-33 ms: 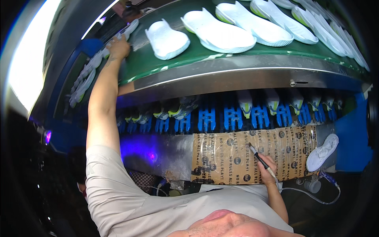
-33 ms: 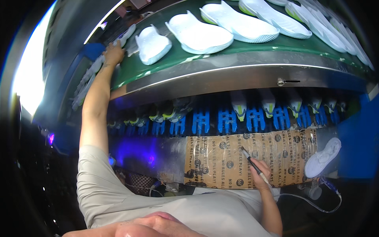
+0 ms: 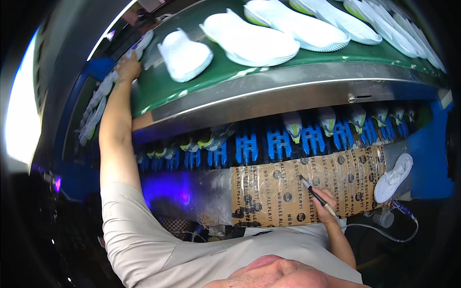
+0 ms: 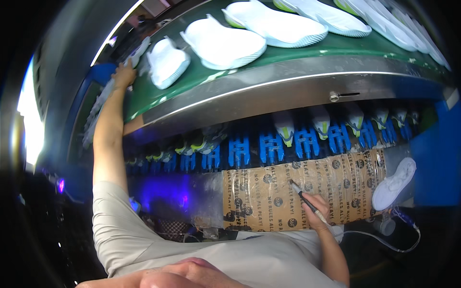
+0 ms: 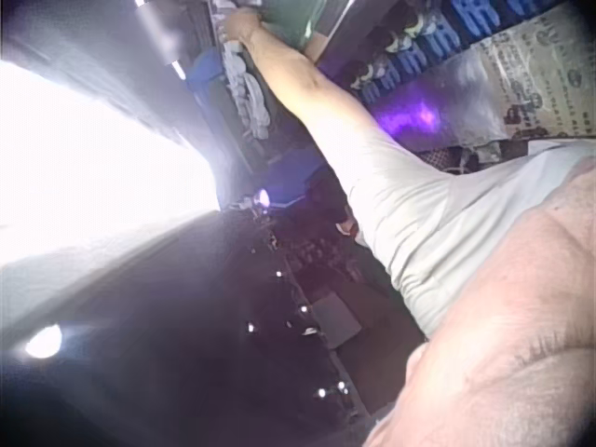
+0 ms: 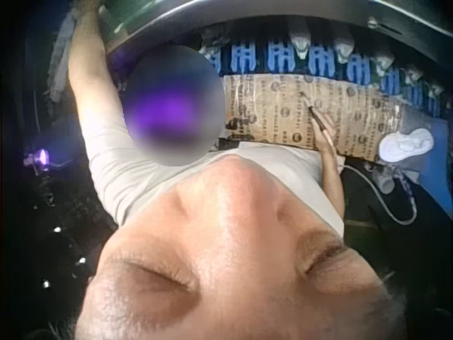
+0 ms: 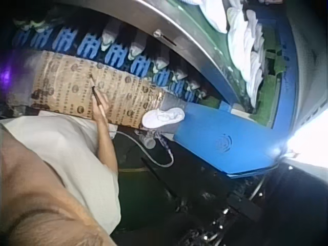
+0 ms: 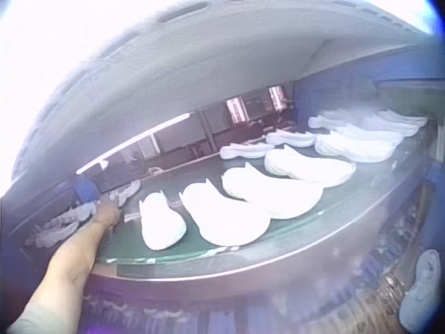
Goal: The person repeatedly picks up white clog-style shoes from a conveyor belt, uses a brush to scrub the interior and exterior surfaces, and places them back on the belt. The process continues for multiple shoes in a repetitive sequence.
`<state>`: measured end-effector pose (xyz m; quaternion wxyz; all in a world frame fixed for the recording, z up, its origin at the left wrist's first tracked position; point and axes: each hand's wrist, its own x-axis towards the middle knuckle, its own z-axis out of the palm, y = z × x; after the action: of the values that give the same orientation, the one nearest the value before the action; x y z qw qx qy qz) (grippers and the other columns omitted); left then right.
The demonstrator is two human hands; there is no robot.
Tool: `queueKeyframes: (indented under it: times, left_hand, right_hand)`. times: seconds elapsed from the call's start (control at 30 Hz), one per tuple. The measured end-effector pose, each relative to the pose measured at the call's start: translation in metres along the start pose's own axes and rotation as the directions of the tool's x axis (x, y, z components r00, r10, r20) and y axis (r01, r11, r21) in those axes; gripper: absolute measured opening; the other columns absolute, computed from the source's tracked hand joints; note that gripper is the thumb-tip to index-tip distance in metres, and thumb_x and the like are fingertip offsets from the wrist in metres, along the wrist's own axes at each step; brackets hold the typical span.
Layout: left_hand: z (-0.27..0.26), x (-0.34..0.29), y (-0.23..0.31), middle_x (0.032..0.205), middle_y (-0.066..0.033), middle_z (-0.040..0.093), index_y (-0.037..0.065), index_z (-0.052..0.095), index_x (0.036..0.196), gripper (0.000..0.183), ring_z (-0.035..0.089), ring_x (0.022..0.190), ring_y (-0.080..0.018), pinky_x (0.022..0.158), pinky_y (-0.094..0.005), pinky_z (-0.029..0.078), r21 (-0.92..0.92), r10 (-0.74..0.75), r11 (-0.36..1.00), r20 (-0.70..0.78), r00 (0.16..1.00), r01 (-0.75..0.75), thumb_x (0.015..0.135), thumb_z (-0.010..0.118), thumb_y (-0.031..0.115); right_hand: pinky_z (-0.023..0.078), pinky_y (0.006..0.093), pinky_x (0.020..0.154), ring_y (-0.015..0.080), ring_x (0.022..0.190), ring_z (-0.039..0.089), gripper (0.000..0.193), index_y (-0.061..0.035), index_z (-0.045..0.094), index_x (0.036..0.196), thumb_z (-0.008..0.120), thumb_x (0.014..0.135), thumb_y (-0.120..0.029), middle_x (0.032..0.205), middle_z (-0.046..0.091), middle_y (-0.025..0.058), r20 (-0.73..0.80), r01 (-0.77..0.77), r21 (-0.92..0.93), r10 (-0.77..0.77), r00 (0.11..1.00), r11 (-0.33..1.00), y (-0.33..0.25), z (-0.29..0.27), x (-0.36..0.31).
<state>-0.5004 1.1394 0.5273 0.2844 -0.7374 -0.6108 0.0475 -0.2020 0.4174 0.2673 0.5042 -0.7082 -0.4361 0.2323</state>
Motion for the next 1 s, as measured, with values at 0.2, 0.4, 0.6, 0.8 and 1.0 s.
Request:
queueKeyframes:
  times: [0.2,0.4,0.6,0.8,1.0]
  left_hand:
    - [0.053,0.076,-0.032,0.144,-0.0251,0.049,0.012,0.029,0.156,0.070,0.048,0.133,-0.0429,0.102,-0.0687,0.037,-0.222,0.230,0.942,-0.114,0.966,-0.250,0.094,0.055,0.031]
    - [0.014,0.026,-0.020,0.128,-0.0297,0.061,-0.007,0.059,0.129,0.072,0.059,0.120,-0.0424,0.102,-0.0464,0.046,-0.197,0.095,0.971,-0.216,0.972,-0.139,0.088,0.064,0.052]
    - [-0.034,-0.068,-0.015,0.117,-0.0327,0.066,-0.009,0.066,0.116,0.077,0.062,0.115,-0.0433,0.100,-0.0462,0.046,-0.462,0.003,0.884,-0.164,0.986,-0.080,0.082,0.068,0.060]
    - [-0.080,-0.207,-0.034,0.087,-0.0166,0.069,-0.007,0.065,0.095,0.057,0.068,0.087,-0.0250,0.079,-0.0358,0.050,-0.851,-0.169,0.524,-0.139,0.976,-0.030,0.079,0.081,0.045]
    - [-0.073,-0.337,-0.038,0.134,-0.0179,0.057,0.004,0.050,0.136,0.053,0.055,0.123,-0.0401,0.108,-0.0598,0.038,-0.413,-0.168,-0.888,-0.113,0.979,-0.201,0.093,0.060,0.035]
  right_hand:
    - [0.051,0.0328,0.071,0.0232,0.078,0.066,0.032,-0.0039,0.072,0.115,0.071,0.083,-0.002,0.092,0.068,0.0116,0.000,-0.017,-0.028,0.017,1.000,0.999,0.006,0.000,-0.007]
    - [0.052,0.0316,0.071,0.0229,0.080,0.068,0.030,-0.0049,0.073,0.115,0.071,0.086,-0.006,0.095,0.071,0.0106,-0.014,-0.036,0.053,0.037,0.999,0.998,0.006,0.000,-0.005]
    - [0.052,0.0333,0.072,0.0253,0.081,0.066,0.031,-0.0061,0.072,0.117,0.070,0.086,-0.008,0.095,0.068,0.0117,-0.043,0.134,-0.003,-0.134,0.990,0.991,0.011,0.000,-0.006]
    - [0.052,0.0327,0.074,0.0233,0.081,0.065,0.030,-0.0054,0.073,0.116,0.070,0.086,-0.008,0.092,0.068,0.0118,-0.094,0.164,0.072,-0.157,0.983,0.984,0.021,0.002,-0.008]
    - [0.050,0.0229,0.073,0.0097,0.080,0.062,0.027,-0.0018,0.072,0.116,0.069,0.090,-0.007,0.099,0.070,0.0040,-0.070,-0.092,0.381,0.128,0.989,0.920,0.033,0.006,-0.009]
